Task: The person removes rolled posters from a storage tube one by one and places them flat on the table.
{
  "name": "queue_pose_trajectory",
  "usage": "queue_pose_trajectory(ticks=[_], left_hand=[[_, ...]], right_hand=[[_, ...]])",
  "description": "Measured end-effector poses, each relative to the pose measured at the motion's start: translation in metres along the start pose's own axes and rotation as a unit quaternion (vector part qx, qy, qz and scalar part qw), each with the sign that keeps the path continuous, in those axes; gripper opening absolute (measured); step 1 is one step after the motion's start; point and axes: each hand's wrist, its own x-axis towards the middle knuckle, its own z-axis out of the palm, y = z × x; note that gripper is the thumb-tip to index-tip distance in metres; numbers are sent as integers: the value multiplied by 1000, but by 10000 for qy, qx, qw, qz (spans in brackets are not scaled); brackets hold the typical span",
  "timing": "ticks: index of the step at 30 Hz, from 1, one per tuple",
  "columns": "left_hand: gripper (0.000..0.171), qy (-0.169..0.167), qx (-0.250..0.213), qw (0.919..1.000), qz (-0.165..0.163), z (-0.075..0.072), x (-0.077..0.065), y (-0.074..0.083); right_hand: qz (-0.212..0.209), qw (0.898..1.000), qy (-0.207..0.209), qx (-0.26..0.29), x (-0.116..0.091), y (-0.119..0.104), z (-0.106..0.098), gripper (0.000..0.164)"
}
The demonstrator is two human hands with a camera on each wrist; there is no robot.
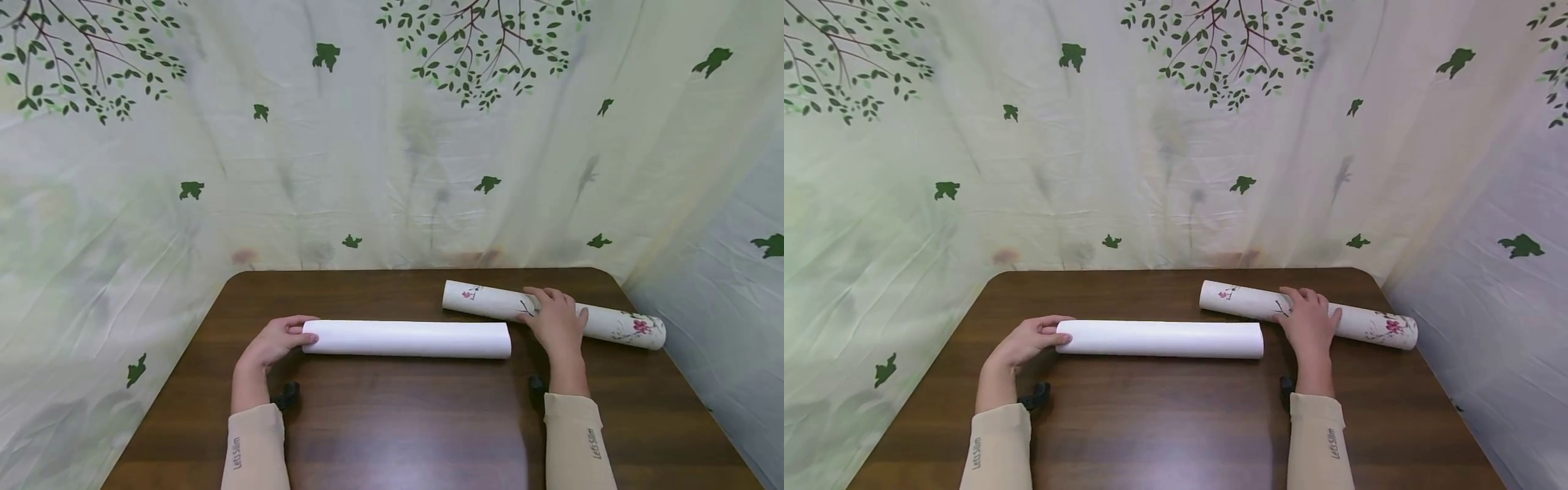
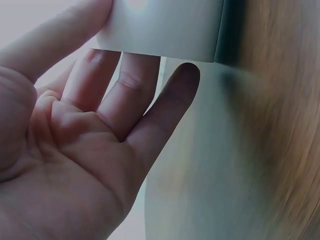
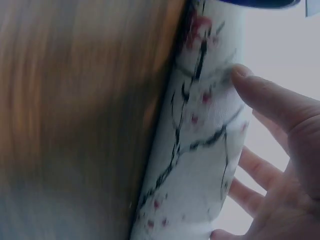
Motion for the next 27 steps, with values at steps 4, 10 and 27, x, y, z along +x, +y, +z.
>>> queue_pose_trajectory(ticks=[4,10,27], left_hand=[[57,-130,-55,9999,2,5,4,2],[57,-135,77,9999,-14,6,5,4],[57,-84,248,9996,-115,7,8,0]], right_hand=[[155,9998,-74,99,-2,16,-12,67],[482,9987,-81,172,-4,41,-24,72],[797,9967,5,143,-10,60,-33,68]])
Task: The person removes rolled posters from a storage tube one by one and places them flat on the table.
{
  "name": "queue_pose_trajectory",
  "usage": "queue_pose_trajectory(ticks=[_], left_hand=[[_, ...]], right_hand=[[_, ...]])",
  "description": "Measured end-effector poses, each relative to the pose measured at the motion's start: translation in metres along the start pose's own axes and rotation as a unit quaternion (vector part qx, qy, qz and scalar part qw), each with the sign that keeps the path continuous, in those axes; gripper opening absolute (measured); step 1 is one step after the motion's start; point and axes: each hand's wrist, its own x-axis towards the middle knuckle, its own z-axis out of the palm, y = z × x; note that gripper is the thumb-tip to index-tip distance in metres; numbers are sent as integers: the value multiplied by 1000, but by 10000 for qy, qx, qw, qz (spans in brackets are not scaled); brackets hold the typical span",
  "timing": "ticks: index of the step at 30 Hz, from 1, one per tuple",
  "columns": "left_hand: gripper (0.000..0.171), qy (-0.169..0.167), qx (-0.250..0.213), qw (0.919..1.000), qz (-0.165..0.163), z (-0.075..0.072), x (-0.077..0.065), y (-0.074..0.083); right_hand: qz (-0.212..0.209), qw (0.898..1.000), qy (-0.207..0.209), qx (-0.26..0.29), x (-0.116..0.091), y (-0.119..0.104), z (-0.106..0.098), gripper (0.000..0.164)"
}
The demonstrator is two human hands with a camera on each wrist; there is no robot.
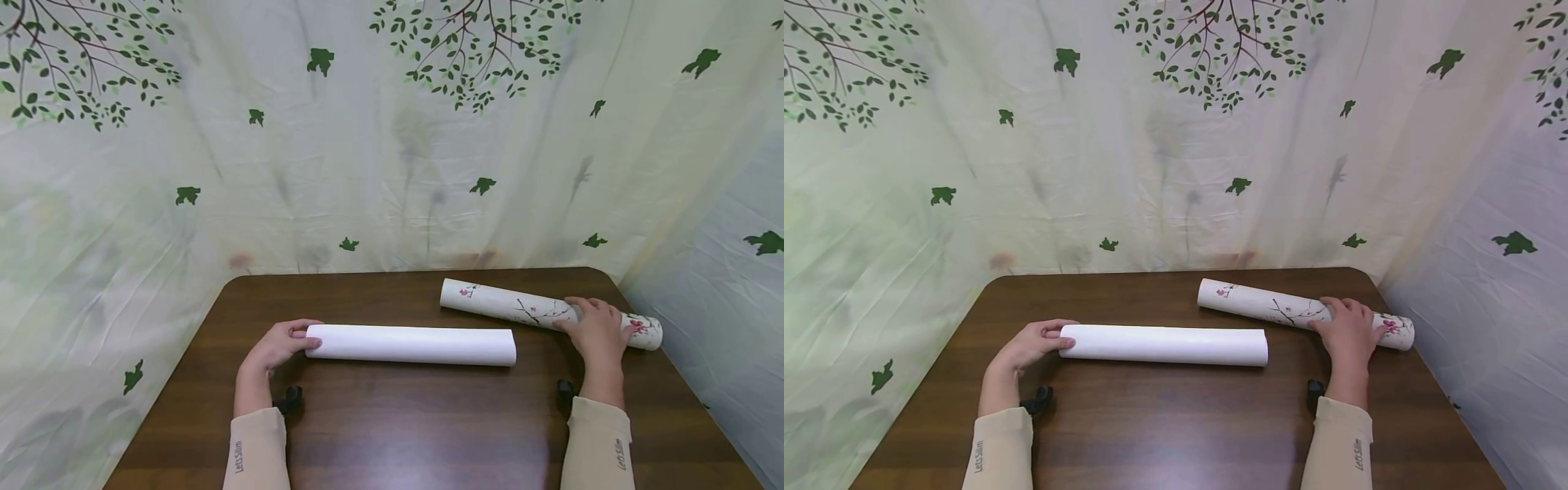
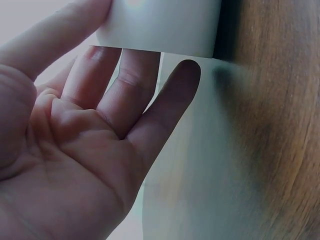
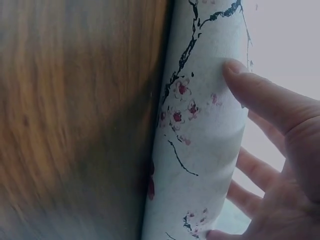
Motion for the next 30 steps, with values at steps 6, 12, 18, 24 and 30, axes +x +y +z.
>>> queue_pose_trajectory(ticks=[6,12,18,24,30], left_hand=[[58,-3,-38,10000,-24,0,0,0],[57,6,-92,9999,-43,0,-2,2],[58,3,-50,10000,52,2,-3,3],[58,10,-58,10000,20,2,-2,1],[58,9,-121,9999,68,2,-2,1]], right_hand=[[-43,9999,144,40,2,-2,5,63],[30,9997,247,86,7,-6,9,62],[8,9994,315,133,12,-11,13,60],[-145,9994,284,132,23,-15,17,60],[-288,9995,147,-30,38,-18,19,62]])
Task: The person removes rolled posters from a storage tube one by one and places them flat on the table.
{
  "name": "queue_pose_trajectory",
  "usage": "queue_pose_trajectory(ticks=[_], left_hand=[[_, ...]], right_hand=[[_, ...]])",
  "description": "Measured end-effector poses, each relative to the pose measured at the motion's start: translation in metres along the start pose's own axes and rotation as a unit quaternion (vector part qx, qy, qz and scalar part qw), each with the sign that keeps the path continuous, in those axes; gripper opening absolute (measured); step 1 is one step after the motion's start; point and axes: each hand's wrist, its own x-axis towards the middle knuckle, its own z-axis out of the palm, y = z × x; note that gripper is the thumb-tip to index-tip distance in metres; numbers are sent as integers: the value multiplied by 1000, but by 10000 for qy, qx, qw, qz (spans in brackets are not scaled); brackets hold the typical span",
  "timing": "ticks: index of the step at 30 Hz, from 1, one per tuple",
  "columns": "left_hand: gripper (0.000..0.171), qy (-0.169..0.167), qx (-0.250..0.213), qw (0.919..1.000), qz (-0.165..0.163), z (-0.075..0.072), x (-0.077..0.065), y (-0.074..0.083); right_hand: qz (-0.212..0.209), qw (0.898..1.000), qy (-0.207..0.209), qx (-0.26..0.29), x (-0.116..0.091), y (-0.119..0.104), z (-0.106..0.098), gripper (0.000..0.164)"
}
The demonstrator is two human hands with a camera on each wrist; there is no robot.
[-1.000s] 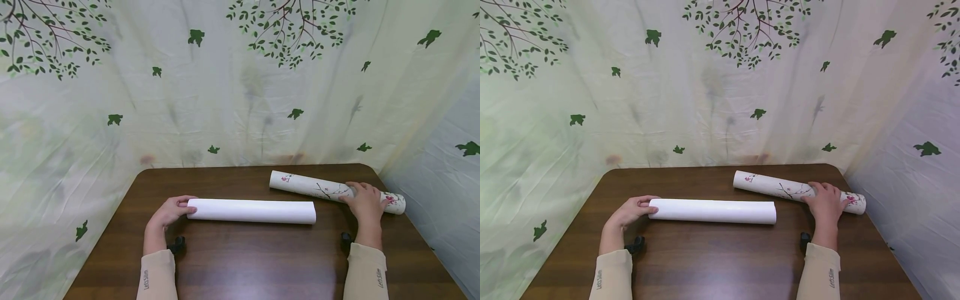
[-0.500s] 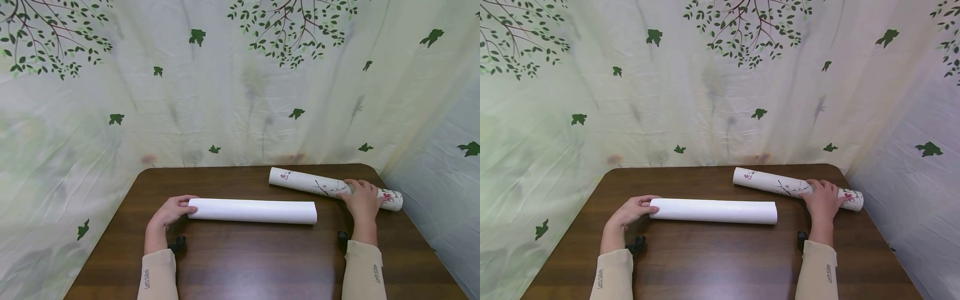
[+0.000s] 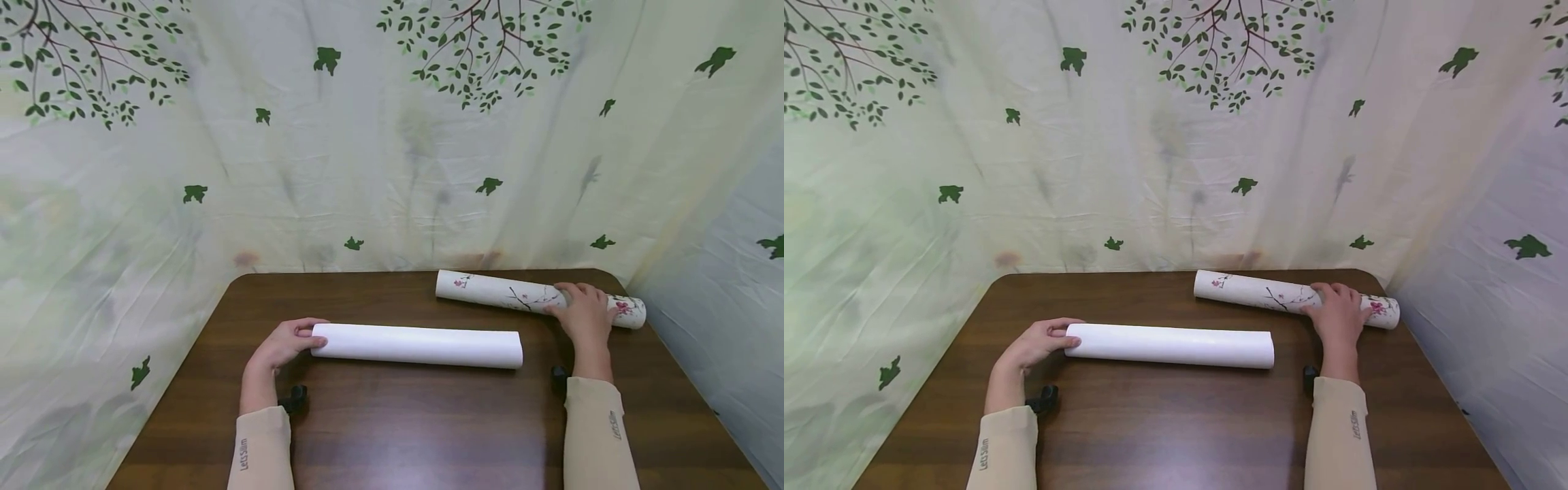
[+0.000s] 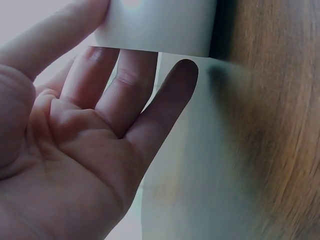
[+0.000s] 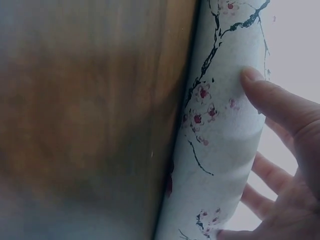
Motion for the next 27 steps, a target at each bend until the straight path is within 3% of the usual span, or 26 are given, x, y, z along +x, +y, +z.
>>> queue_pose_trajectory(ticks=[13,27], left_hand=[[55,132,-23,9999,49,6,4,5],[53,338,-212,9992,-16,22,13,14]], right_hand=[[-517,9981,-163,-308,37,1,3,60],[-720,9969,-168,-252,63,0,12,60]])
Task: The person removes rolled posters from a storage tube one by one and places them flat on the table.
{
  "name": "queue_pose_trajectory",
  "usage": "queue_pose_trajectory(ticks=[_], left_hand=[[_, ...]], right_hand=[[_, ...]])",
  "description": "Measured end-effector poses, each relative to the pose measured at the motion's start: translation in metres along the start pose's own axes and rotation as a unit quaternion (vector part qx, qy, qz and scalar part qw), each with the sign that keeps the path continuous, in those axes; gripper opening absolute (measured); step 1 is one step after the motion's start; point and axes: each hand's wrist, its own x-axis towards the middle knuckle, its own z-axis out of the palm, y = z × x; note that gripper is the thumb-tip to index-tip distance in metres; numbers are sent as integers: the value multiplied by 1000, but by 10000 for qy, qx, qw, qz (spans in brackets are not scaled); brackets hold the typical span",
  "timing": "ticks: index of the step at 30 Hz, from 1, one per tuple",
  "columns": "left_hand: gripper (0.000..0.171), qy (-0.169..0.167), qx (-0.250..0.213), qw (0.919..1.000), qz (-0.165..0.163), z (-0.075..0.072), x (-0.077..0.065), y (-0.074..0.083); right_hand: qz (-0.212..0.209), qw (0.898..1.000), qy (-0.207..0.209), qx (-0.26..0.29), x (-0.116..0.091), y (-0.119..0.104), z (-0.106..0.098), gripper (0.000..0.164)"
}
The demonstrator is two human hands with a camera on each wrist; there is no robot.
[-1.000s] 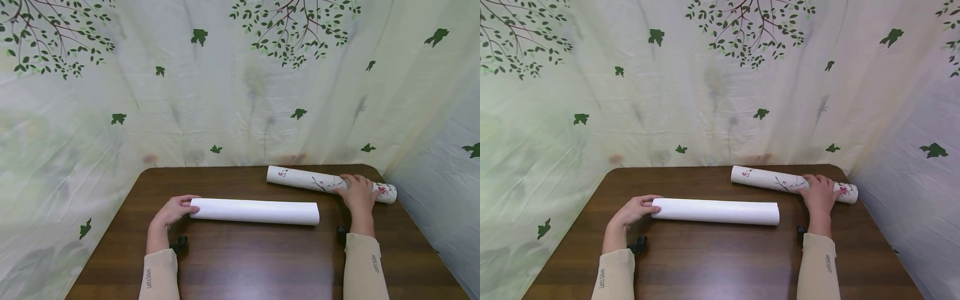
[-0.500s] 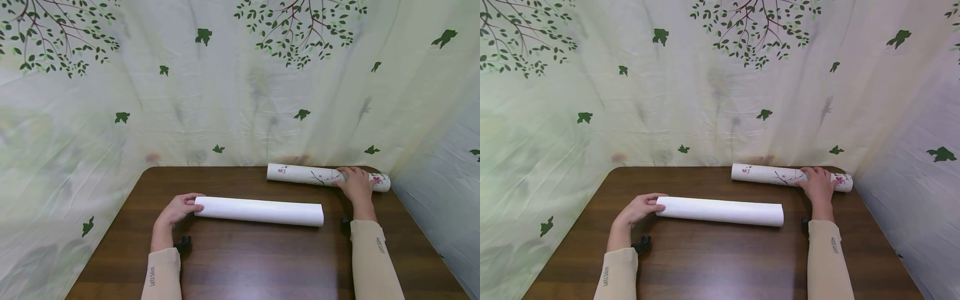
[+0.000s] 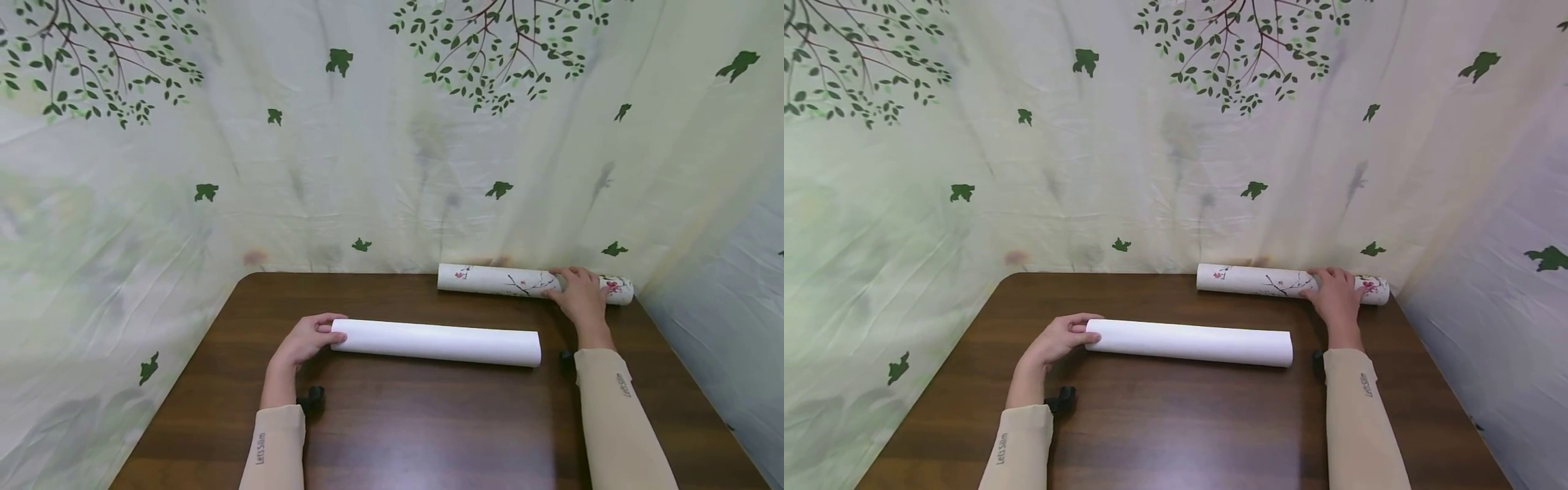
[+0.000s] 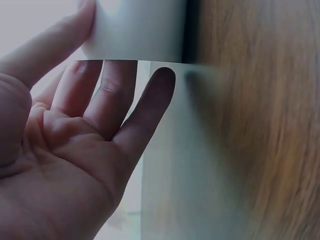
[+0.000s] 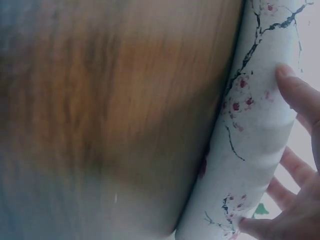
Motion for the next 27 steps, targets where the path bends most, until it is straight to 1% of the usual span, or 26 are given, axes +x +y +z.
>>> queue_pose_trajectory(ticks=[7,13,17,21,27], left_hand=[[51,52,-35,10000,56,6,4,-1],[49,151,5,9999,48,12,6,2],[46,247,-5,9997,40,18,7,3],[42,351,-171,9992,53,22,9,6],[38,609,-241,9978,-64,25,12,10]], right_hand=[[-118,9999,30,-51,6,-1,3,61],[-241,9996,-21,-156,11,-4,4,61],[-359,9992,-76,-177,12,-3,5,62],[-442,9988,-113,-193,13,-1,5,65],[-550,9983,-2,-170,15,-5,6,67]])
